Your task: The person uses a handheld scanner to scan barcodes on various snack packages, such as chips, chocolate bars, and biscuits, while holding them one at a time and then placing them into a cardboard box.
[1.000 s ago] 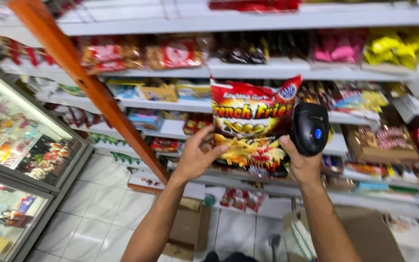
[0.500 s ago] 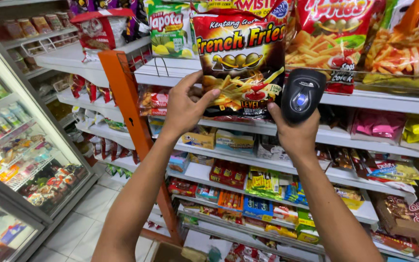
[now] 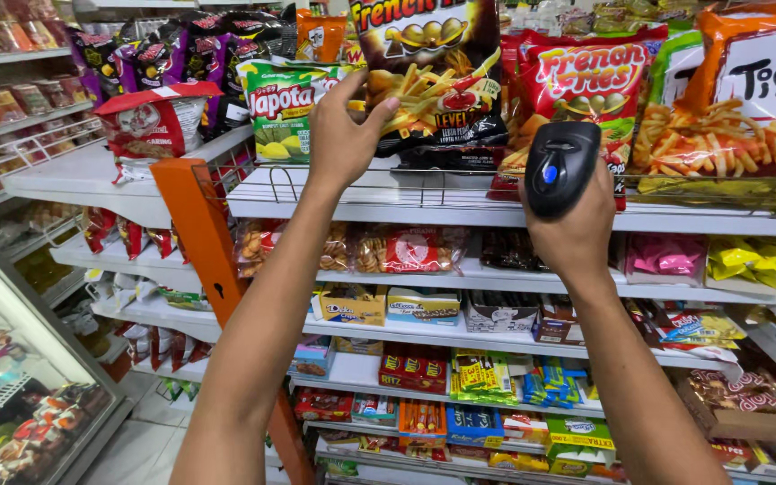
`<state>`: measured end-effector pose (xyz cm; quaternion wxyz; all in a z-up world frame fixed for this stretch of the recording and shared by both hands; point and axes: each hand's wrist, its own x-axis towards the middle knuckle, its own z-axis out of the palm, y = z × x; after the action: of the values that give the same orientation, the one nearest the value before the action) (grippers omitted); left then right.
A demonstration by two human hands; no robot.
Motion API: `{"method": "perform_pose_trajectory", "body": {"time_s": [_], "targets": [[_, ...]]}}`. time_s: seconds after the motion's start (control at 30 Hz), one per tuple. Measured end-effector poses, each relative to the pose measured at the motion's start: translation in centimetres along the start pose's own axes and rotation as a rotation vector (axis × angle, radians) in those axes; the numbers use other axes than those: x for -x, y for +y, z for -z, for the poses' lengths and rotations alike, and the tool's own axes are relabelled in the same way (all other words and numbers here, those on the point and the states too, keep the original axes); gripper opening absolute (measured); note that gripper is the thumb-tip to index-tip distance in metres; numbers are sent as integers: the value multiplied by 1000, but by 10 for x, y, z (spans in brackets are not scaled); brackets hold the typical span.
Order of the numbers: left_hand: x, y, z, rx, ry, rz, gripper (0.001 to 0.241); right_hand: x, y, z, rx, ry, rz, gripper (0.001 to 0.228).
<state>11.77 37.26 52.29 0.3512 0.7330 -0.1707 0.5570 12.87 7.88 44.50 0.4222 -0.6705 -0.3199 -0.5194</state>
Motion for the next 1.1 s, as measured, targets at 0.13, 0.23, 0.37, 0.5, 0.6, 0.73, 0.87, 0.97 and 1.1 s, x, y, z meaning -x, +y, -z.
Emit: {"method": "perform_pose_trajectory", "body": {"time_s": [0.13, 0.23, 0.37, 0.5, 0.6, 0.73, 0.87, 0.97, 1.1], "targets": [[3, -18, -24, -262, -161, 8, 34, -7, 4, -6, 170, -69, 86, 42], [7, -28, -27, -389, -344, 288, 36, -3, 0, -5, 158, -110, 78, 40], [6, -40, -28, -343, -286, 162, 41, -6, -4, -1, 84, -130, 43, 36], [4, -41, -28, -370, -296, 92, 42, -2, -8, -5, 93, -103, 32, 37], [12, -22, -23, -459, -315, 166, 38, 1, -6, -4, 50, -107, -22, 38], [19, 6, -17, -476, -371, 431, 63, 3, -3, -5, 81, -123, -15, 35], [20, -8, -26, -443, -270, 129, 14, 2, -2, -4, 68, -129, -3, 35], [24, -8, -31, -453, -280, 152, 10, 4, -1, -1, 39, -145, 3, 37], [39, 14, -25, -567, -264, 58, 26, 2, 5, 5, -52, -173, 27, 42]]}}
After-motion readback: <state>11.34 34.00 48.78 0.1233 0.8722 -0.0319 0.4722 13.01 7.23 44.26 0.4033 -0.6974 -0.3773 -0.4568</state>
